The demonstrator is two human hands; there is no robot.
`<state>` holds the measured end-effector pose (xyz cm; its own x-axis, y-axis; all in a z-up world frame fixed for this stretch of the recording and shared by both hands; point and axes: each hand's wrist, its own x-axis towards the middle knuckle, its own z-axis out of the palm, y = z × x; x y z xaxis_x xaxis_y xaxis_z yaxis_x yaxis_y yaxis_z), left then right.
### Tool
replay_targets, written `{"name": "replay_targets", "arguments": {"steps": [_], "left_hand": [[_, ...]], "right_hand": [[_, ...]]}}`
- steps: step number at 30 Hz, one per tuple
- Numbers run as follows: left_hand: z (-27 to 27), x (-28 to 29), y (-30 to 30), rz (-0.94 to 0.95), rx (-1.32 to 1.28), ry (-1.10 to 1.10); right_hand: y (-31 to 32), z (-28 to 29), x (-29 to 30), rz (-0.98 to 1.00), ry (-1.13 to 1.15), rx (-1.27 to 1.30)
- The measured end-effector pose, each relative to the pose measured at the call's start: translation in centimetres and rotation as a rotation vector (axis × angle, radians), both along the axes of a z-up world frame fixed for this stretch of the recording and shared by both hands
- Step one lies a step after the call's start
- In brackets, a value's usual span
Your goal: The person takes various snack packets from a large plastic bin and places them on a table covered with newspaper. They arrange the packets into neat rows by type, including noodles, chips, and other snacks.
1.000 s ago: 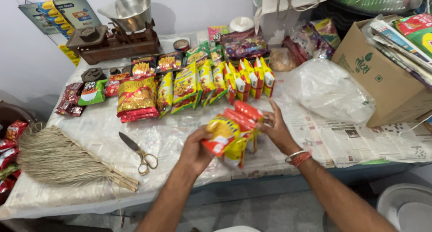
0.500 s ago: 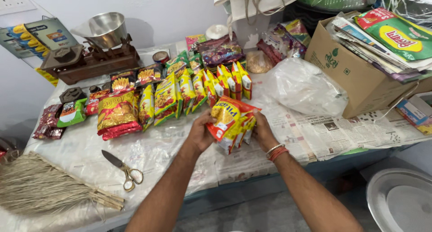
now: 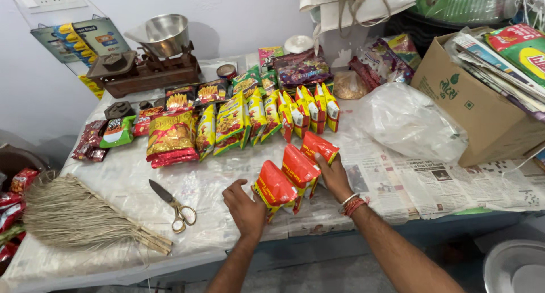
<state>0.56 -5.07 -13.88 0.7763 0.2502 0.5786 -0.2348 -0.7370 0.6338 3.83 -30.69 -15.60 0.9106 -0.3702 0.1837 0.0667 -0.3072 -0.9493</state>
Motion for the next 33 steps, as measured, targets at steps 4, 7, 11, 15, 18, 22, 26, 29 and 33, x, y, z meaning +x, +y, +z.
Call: {"name": "replay_targets", "arguments": {"steps": [4, 7, 11, 15, 18, 22, 26, 29, 33], "left_hand": [[0.8, -2.7, -1.1, -0.138, -0.250, 0.137], [1.2, -6.4, -1.6, -0.330, -0.387, 0.200], [2.1, -8.3, -1.8, -0.507, -0.181, -0.019], [3.6, -6.5, -3.2, -0.422, -0.068, 0.005], [5.6, -4.7, -2.8, -0.428, -0.093, 0.032], [8.0, -2.3, -1.9, -0.373, 0.013, 0.091], [7.7, 0.6, -2.1, -0.275, 0.189, 0.369], [5.7, 2.2, -2.8, -0.229, 0.126, 0.439], [2.2, 4.6, -3.5, -0.271, -0.052, 0.254]], "right_hand": [[0.8, 0.7, -1.0, -0.016, 0.012, 0.010], [1.0, 0.7, -1.6, -0.031, 0.022, 0.022], [1.0, 0.8, -1.8, -0.010, 0.000, 0.006], [1.5, 1.7, -2.3, -0.027, -0.031, -0.085], [1.4, 3.3, -2.2, -0.107, -0.014, -0.126], [-0.3, 4.2, -1.5, -0.166, 0.138, -0.259], [-1.7, 1.3, -0.7, 0.031, 0.241, -0.170], [-1.4, -1.0, -0.5, 0.120, 0.191, -0.130], [-0.4, -1.6, -0.7, 0.037, 0.285, -0.225]]}}
